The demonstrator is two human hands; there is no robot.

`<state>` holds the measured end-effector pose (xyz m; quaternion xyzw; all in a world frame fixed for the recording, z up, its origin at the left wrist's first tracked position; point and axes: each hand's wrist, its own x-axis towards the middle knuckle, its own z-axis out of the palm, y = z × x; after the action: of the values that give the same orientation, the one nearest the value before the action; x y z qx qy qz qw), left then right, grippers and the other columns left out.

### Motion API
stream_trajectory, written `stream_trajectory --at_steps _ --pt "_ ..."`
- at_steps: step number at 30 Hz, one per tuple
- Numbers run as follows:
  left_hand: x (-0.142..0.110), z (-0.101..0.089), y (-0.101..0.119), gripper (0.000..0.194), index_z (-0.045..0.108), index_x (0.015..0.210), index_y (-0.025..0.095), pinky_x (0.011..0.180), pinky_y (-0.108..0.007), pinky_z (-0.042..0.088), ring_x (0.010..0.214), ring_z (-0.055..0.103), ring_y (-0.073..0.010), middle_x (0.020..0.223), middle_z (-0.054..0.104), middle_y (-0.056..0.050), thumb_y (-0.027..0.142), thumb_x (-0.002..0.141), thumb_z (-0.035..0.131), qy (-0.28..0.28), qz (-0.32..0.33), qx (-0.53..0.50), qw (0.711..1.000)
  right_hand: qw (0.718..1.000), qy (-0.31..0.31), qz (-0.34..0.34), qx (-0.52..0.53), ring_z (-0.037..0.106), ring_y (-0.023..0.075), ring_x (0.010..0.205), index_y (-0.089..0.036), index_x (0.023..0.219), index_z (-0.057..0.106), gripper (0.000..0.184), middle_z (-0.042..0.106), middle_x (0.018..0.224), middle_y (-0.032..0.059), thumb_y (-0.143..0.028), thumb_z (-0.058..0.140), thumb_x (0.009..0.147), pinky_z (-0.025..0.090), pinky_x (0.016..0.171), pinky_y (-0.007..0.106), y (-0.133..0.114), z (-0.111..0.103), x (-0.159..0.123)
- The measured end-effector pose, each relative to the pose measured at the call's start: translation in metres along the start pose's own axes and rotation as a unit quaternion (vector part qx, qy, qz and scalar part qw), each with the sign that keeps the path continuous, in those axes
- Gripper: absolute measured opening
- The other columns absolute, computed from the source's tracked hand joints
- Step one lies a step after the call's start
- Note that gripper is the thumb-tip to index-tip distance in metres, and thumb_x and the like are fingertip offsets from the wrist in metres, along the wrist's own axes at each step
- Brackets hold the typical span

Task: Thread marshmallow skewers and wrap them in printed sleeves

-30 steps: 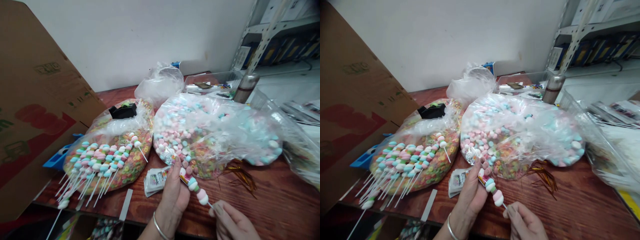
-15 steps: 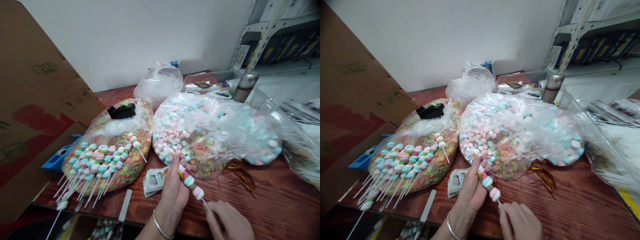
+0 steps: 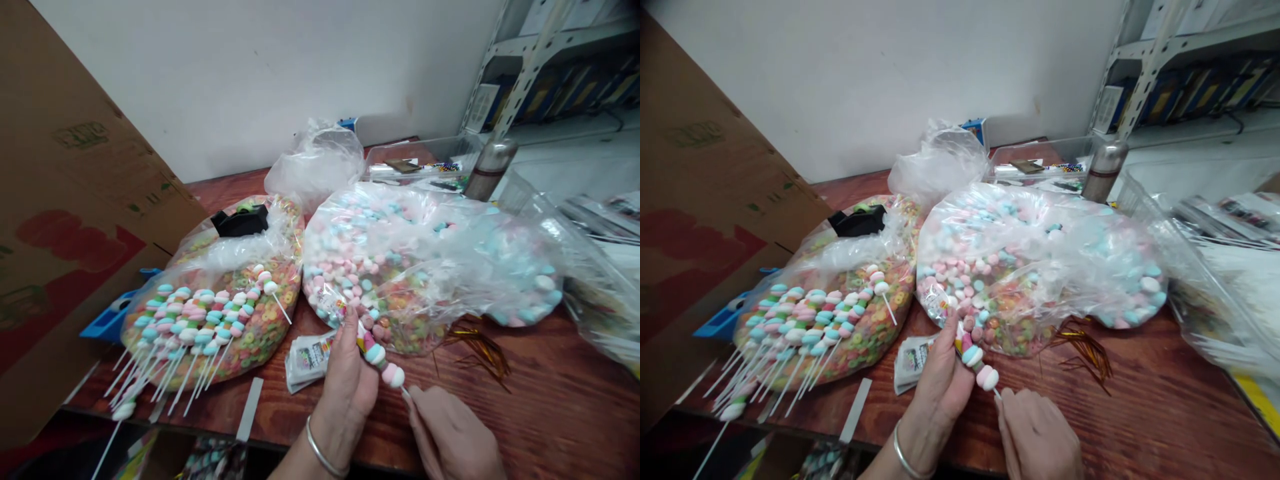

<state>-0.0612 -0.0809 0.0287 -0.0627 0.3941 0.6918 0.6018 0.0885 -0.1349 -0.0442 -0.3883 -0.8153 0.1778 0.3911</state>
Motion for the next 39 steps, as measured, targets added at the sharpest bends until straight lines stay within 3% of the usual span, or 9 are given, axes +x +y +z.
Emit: stream_trajectory --at_steps 4,7,11,18,21,25,30,34,39 --pt "-0.002 0.001 -0.001 0.03 0.063 0.095 0.017 0.054 -0.019 0.052 0.057 0.055 -0.0086 0.072 0.056 0.002 0.041 0.08 0.073 0.013 0.012 0.002 1.0 0.992 0.021 -0.079 -0.094 0.048 0.0156 0.058 -0.015 0.108 0.064 0.02 0.056 0.064 0.0003 -0.011 0.06 0.089 0.036 0.06 0.03 0.002 -0.001 0.003" --pt "-0.004 -0.002 -0.01 0.029 0.062 0.093 0.017 0.053 -0.019 0.05 0.057 0.055 -0.009 0.07 0.055 0.003 0.042 0.081 0.072 -0.003 0.008 0.0 1.0 0.997 -0.004 0.047 0.064 0.053 0.0134 0.061 -0.019 0.091 0.062 0.01 0.056 0.067 -0.0006 -0.017 0.053 0.094 0.041 0.061 0.024 -0.004 0.004 0.006" --pt "-0.007 -0.009 -0.023 0.027 0.06 0.089 0.017 0.05 -0.017 0.046 0.058 0.056 -0.0089 0.069 0.055 0.003 0.04 0.082 0.071 -0.017 -0.029 0.001 0.999 0.937 -0.069 0.251 0.232 0.055 0.0127 0.063 -0.02 0.076 0.059 0.027 0.058 0.07 -0.0015 -0.035 0.049 0.097 0.043 0.059 0.02 -0.013 0.011 0.007" --pt "-0.005 -0.012 -0.009 0.024 0.064 0.101 0.019 0.074 -0.027 0.055 0.078 0.064 -0.0144 0.087 0.066 -0.002 0.03 0.082 0.073 -0.041 0.006 0.02 0.999 0.865 -0.069 0.363 0.34 0.048 0.0123 0.062 -0.02 0.076 0.062 0.036 0.053 0.065 -0.0037 -0.049 0.05 0.094 0.038 0.059 0.021 -0.015 0.007 0.01" --pt "-0.007 -0.008 -0.005 0.025 0.064 0.093 0.019 0.071 -0.027 0.054 0.071 0.062 -0.0131 0.076 0.062 0.0 0.037 0.079 0.075 -0.041 -0.011 0.01 0.999 0.887 -0.07 0.32 0.326 0.048 0.0125 0.059 -0.021 0.074 0.059 0.035 0.051 0.063 -0.0035 -0.043 0.045 0.098 0.039 0.057 0.022 -0.015 0.005 0.011" --pt "-0.01 0.0 -0.005 0.034 0.061 0.086 0.018 0.062 -0.026 0.054 0.069 0.062 -0.0141 0.075 0.063 -0.001 0.05 0.079 0.071 0.033 -0.025 0.014 0.999 0.991 -0.016 0.085 0.1 0.055 0.014 0.063 -0.02 0.088 0.063 0.015 0.058 0.069 0.0004 -0.02 0.05 0.096 0.04 0.062 0.024 -0.013 0.005 0.004" --pt "-0.015 0.002 -0.019 0.029 0.061 0.083 0.017 0.062 -0.023 0.052 0.066 0.061 -0.0123 0.074 0.063 -0.002 0.046 0.086 0.064 0.042 0.004 0.041 0.998 0.992 0.041 -0.048 -0.107 0.052 0.0166 0.058 -0.015 0.107 0.064 0.017 0.061 0.065 0.0019 -0.013 0.058 0.091 0.037 0.062 0.03 -0.01 0.007 0.001" --pt "-0.018 -0.009 -0.027 0.025 0.062 0.085 0.015 0.072 -0.026 0.054 0.075 0.064 -0.0153 0.078 0.064 -0.005 0.039 0.086 0.067 -0.004 -0.045 0.018 0.999 0.99 0.003 0.113 0.083 0.059 0.014 0.062 -0.02 0.093 0.064 0.017 0.063 0.071 0.0008 -0.025 0.048 0.098 0.043 0.06 0.023 -0.01 0.005 0.01" --pt "-0.005 -0.016 -0.009 0.033 0.064 0.106 0.016 0.075 -0.032 0.054 0.091 0.066 -0.0217 0.103 0.067 -0.009 0.041 0.084 0.068 -0.08 -0.009 0.007 0.997 0.91 -0.054 0.316 0.262 0.051 0.0127 0.059 -0.021 0.076 0.059 0.033 0.056 0.066 -0.0026 -0.045 0.048 0.096 0.041 0.055 0.02 -0.012 -0.001 0.017"
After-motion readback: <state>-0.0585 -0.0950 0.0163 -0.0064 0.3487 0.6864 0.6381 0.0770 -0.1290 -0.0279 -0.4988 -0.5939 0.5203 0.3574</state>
